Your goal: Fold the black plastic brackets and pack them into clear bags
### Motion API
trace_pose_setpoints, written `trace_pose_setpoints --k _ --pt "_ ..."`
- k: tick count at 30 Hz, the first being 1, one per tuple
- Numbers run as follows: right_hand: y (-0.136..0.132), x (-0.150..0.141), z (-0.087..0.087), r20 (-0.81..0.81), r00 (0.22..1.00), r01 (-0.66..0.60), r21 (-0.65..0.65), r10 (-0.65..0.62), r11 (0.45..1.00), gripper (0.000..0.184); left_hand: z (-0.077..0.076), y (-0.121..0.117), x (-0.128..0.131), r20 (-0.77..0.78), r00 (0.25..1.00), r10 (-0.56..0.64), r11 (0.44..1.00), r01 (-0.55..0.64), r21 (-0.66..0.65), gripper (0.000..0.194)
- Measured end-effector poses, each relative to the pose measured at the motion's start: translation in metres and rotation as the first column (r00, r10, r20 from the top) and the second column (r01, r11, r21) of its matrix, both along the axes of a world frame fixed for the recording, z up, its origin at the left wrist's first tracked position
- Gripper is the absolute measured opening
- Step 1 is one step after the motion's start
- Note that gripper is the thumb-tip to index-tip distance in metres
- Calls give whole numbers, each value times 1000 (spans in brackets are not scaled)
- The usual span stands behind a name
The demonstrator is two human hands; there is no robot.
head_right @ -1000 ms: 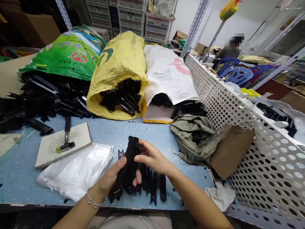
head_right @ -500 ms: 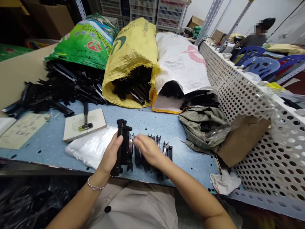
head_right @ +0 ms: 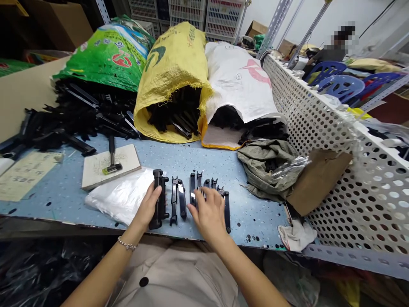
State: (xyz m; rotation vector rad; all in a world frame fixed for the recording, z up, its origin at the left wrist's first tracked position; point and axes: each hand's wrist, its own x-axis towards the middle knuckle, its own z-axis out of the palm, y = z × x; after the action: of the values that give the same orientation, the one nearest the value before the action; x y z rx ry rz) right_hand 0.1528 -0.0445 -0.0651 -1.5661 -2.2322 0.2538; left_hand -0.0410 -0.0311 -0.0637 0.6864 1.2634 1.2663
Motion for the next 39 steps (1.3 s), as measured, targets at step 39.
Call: trace_pose_setpoints --k 39 --pt "25 -93 19 -724 48 -710 -510 -688 486 30 -23 15 -111 -317 948 -21 1000 18 -14 31"
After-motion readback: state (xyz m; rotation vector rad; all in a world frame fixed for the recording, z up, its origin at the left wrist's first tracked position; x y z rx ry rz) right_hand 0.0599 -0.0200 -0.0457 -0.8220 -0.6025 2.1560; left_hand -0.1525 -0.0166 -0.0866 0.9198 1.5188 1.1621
